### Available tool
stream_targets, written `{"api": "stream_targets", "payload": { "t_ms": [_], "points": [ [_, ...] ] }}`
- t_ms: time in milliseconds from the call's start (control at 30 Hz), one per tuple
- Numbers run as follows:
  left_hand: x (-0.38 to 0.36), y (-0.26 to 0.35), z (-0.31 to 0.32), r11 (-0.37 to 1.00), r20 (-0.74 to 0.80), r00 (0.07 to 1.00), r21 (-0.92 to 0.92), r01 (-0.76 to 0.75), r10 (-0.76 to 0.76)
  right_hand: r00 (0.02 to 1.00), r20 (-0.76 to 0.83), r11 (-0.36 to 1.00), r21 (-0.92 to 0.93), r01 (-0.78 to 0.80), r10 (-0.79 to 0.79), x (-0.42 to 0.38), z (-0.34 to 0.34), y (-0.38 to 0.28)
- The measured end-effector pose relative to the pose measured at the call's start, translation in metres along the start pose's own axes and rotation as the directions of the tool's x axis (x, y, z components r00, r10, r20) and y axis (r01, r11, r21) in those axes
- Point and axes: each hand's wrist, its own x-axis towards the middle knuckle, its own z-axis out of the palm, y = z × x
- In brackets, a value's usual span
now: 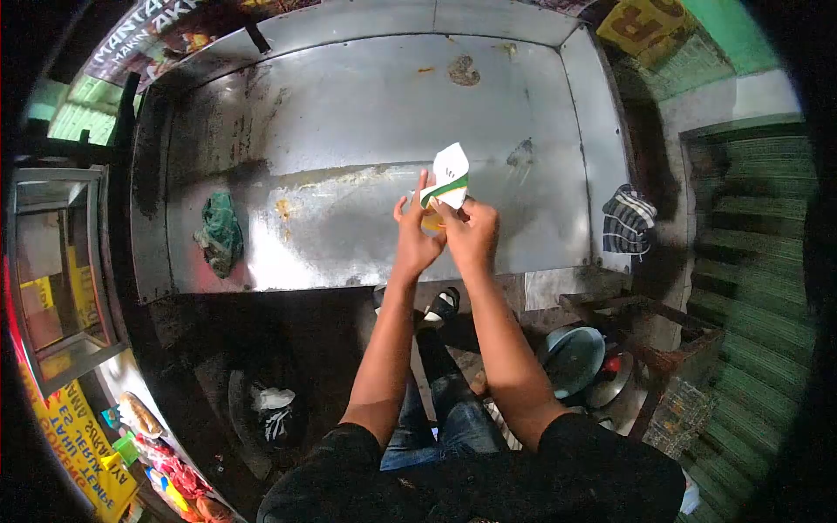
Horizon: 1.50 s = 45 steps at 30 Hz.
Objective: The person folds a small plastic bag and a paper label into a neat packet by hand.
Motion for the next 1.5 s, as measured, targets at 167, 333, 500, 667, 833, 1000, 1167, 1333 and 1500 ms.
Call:
{"api": "stream_targets", "payload": {
  "t_ms": [167, 333, 500, 667, 833, 1000, 1167, 1333, 1500],
  "points": [
    [0.029, 0.001, -0.011, 0.992, 0.073, 0.992, 0.076, -0.104, 0.099, 0.989, 0.145, 0.998, 0.067, -0.002, -0.007, 0.009, -0.012, 0.011],
    [0.046, 0.002, -0.006, 0.998, 0.018, 0.999, -0.044, -0.039, 0.040, 0.980, 0.196, 0.977, 0.197, -0.084, 0.045, 0.017, -0.013, 0.010],
    [0.045, -0.006, -0.001, 0.983, -0.112, 0.977, 0.032, -0.179, 0.181, 0.975, 0.221, 0.972, 0.234, -0.025, -0.028, 0.016, -0.030, 0.003],
    [0.053, 0.010, -0.001, 0.967, -0.136, 0.981, -0.196, -0.161, 0.135, 0.959, 0.270, 0.996, 0.018, -0.092, 0.084, 0.009, -0.056, 0.041],
    [0.052, 0.033, 0.002, 0.859, -0.045, 0.982, -0.493, 0.138, -0.184, 0.966, 0.223, 0.956, -0.229, 0.185, -0.133, 0.014, -0.026, 0.056],
    [0.053, 0.023, -0.002, 0.733, 0.062, 0.910, -0.572, 0.370, -0.411, 0.953, 0.246, 0.908, -0.334, 0.254, -0.176, 0.017, -0.024, 0.052],
    [0.061, 0.027, 0.006, 0.827, 0.010, 0.978, -0.532, 0.182, -0.209, 0.959, 0.230, 0.909, -0.343, 0.237, -0.164, 0.018, -0.018, 0.061],
    [0.061, 0.022, 0.013, 0.881, -0.048, 0.974, -0.438, 0.177, -0.220, 0.968, 0.210, 0.948, -0.252, 0.193, -0.141, 0.012, -0.019, 0.067],
    [0.062, 0.012, 0.012, 0.868, -0.110, 0.939, -0.428, 0.251, -0.326, 0.970, 0.184, 0.980, -0.086, 0.177, -0.159, 0.006, -0.022, 0.063]
  ]
}}
